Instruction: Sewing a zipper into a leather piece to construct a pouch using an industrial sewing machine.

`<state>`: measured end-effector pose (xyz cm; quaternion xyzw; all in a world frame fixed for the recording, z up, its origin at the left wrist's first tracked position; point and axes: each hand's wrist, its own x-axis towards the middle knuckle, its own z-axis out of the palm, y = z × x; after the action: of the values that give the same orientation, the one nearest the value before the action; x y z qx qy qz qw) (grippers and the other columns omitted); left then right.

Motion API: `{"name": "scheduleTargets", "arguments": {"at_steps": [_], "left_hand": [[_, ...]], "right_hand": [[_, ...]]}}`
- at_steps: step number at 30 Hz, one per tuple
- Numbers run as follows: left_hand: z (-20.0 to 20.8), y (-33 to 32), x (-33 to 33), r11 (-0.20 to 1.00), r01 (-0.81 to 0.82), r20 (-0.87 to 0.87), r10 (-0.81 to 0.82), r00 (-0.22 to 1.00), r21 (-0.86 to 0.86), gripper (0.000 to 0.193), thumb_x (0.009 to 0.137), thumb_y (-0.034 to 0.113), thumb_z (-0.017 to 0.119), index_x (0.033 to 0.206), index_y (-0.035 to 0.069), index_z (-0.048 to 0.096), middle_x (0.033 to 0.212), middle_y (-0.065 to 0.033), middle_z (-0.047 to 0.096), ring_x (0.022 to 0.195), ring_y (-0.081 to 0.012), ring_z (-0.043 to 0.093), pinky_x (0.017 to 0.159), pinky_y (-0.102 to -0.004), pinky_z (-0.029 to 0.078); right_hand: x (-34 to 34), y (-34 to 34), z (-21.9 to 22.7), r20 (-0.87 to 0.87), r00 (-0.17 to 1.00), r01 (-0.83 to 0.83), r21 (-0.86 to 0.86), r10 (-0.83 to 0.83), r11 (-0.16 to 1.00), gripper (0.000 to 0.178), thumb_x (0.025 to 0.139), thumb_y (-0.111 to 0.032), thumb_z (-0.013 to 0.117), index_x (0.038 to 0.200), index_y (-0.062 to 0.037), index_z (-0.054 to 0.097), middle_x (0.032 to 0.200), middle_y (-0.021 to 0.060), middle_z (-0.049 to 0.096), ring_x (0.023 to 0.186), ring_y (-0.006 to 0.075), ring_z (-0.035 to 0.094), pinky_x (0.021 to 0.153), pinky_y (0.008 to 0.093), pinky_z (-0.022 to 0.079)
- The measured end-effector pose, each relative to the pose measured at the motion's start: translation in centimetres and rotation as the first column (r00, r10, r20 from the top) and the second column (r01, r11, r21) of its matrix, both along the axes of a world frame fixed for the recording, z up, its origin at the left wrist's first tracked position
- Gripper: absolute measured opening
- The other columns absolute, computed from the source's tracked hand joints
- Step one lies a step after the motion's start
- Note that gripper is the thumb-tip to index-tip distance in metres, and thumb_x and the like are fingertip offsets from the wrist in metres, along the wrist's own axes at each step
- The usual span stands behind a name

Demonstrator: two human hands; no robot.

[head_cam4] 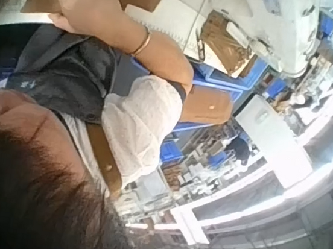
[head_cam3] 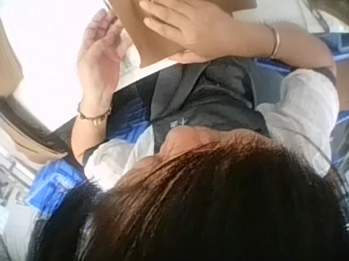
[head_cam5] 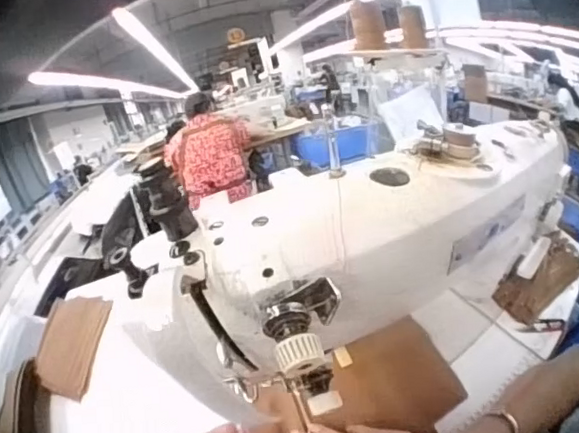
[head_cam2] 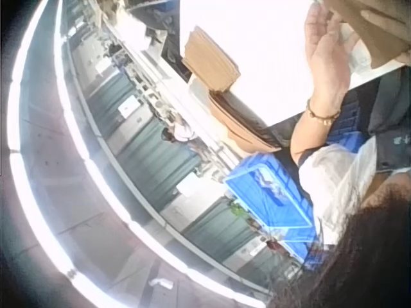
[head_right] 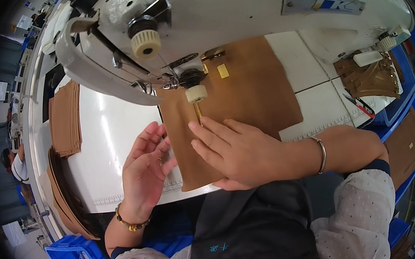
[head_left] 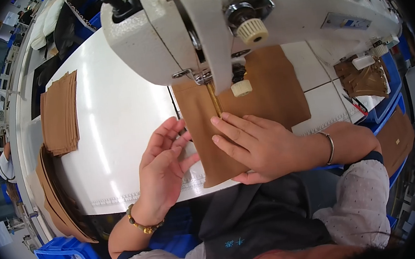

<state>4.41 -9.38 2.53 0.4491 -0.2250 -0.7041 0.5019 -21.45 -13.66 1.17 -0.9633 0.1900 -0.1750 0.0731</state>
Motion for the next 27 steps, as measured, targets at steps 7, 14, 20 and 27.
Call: {"name": "scheduleTargets", "arguments": {"at_steps": [7,14,20,27], "left_hand": [[0.2,-0.7,0.0,0.866,0.477,0.608,-0.301,0.735,-0.148,0.036,0.096,0.004,0.065,0.132,0.003,0.062,0.111,-0.0079,0.066,0.098,-0.0194,0.069,0.079,-0.0321,0.06],[-2.1,-4.0,0.7,0.344,0.834,0.749,0.651,0.12,-0.432,0.03,0.078,0.013,0.085,0.107,0.011,0.077,0.074,0.0039,0.056,0.06,-0.0104,0.055,0.047,-0.0264,0.043],[-2.4,-3.6,0.5,0.074,0.92,0.55,0.819,0.164,-0.384,0.037,0.07,0.01,0.079,0.107,0.011,0.077,0.07,0.006,0.048,0.057,-0.0067,0.049,0.047,-0.0235,0.038],[-2.7,-3.6,0.0,0.12,0.936,0.598,0.794,0.111,-0.332,0.03,0.069,0.012,0.07,0.098,0.009,0.075,0.073,0.0041,0.054,0.06,-0.0078,0.055,0.048,-0.0234,0.043]], "right_hand": [[0.6,-0.8,0.4,0.3,0.951,0.039,0.124,-0.075,0.992,0.038,0.076,-0.012,0.075,0.111,0.0017,0.072,0.124,0.0188,0.071,0.106,0.0298,0.074,0.083,0.0364,0.06],[-0.8,-2.8,1.4,0.457,0.889,-0.064,0.154,-0.014,0.986,0.027,0.077,0.0,0.066,0.103,0.0014,0.074,0.112,0.0156,0.076,0.087,0.0268,0.076,0.071,0.0335,0.061],[-0.4,-2.9,1.6,0.449,0.894,-0.1,0.175,0.011,0.98,0.027,0.077,-0.001,0.065,0.102,0.003,0.075,0.11,0.0169,0.076,0.087,0.0264,0.076,0.072,0.0327,0.06],[-0.5,-3.0,1.3,0.446,0.894,-0.119,0.154,0.039,0.981,0.028,0.075,-0.001,0.066,0.101,0.0033,0.075,0.111,0.0167,0.077,0.088,0.0264,0.077,0.071,0.0318,0.06]]}}
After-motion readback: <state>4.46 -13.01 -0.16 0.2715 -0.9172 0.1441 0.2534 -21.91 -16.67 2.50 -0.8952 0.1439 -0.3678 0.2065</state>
